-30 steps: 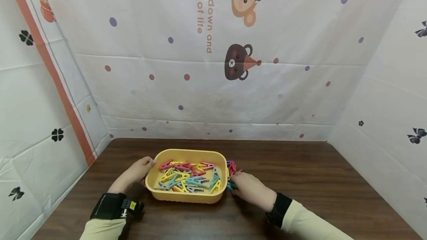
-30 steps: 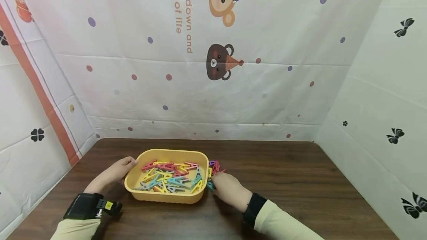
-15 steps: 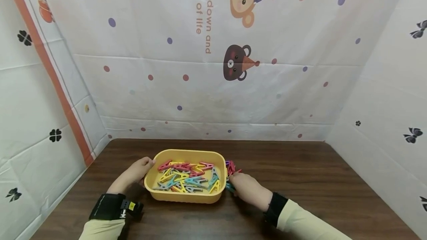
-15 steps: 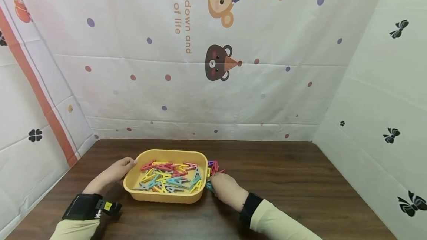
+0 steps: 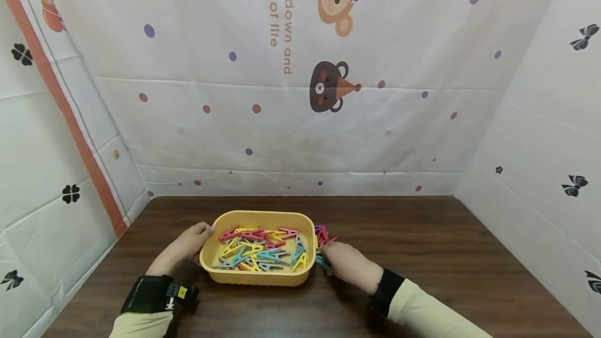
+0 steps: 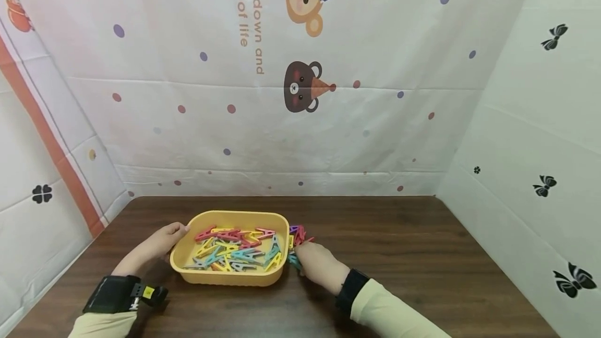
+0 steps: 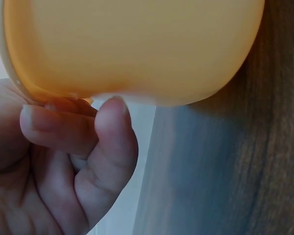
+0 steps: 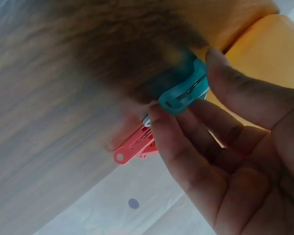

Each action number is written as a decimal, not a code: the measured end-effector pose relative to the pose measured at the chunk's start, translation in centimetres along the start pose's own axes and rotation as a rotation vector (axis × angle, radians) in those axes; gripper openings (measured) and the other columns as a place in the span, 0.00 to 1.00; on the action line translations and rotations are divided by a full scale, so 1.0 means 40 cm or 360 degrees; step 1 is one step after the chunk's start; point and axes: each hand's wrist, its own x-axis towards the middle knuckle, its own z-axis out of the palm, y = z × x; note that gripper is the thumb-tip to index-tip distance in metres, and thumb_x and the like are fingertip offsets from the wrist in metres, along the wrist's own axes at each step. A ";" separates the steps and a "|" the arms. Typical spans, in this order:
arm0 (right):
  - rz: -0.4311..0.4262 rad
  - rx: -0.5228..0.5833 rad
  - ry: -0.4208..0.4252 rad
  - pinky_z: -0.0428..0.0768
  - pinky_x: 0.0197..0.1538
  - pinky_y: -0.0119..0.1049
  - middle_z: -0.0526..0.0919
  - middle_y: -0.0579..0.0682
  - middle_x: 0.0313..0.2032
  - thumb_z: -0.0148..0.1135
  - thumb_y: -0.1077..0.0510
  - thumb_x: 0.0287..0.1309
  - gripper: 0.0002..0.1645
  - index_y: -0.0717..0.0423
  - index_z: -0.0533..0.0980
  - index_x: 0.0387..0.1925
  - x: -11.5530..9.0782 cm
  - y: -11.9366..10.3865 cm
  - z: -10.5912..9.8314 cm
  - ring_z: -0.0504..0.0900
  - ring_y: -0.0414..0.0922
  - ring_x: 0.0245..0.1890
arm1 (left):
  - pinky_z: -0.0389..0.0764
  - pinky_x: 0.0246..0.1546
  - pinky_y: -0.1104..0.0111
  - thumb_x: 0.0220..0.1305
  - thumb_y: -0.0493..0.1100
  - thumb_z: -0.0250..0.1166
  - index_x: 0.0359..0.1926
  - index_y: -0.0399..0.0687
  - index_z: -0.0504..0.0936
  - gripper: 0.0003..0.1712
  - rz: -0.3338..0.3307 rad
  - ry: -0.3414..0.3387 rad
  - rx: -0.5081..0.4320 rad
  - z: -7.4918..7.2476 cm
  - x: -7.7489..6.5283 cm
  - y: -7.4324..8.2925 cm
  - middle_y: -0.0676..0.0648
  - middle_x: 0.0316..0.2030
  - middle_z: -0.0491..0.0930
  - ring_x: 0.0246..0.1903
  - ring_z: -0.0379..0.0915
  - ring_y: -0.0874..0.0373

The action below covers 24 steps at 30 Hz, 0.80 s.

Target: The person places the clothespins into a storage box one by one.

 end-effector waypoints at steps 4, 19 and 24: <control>-0.0007 0.0041 -0.0067 0.73 0.34 0.34 0.75 0.45 0.28 0.78 0.63 0.51 0.15 0.55 0.75 0.32 -0.001 0.006 -0.008 0.70 0.39 0.28 | 0.84 0.21 0.66 0.84 0.47 0.43 0.47 0.32 0.70 0.20 0.0007 0.0005 -0.0020 -0.001 0.001 -0.008 0.45 0.26 0.74 0.19 0.76 0.60; -0.0261 0.0139 0.0072 0.69 0.32 0.28 0.77 0.45 0.27 0.70 0.66 0.57 0.05 0.57 0.80 0.31 -0.021 0.055 -0.185 0.68 0.35 0.27 | 0.82 0.20 0.68 0.84 0.49 0.43 0.47 0.34 0.70 0.20 -0.0015 0.0010 -0.0028 0.010 0.000 -0.002 0.47 0.25 0.74 0.16 0.72 0.61; -0.0282 0.0036 0.0014 0.72 0.34 0.30 0.79 0.46 0.30 0.68 0.65 0.62 0.03 0.56 0.80 0.36 0.063 -0.030 -0.277 0.71 0.38 0.28 | 0.82 0.20 0.67 0.84 0.48 0.43 0.46 0.33 0.70 0.20 0.0025 -0.0001 -0.0030 0.003 -0.002 -0.004 0.46 0.26 0.74 0.18 0.74 0.61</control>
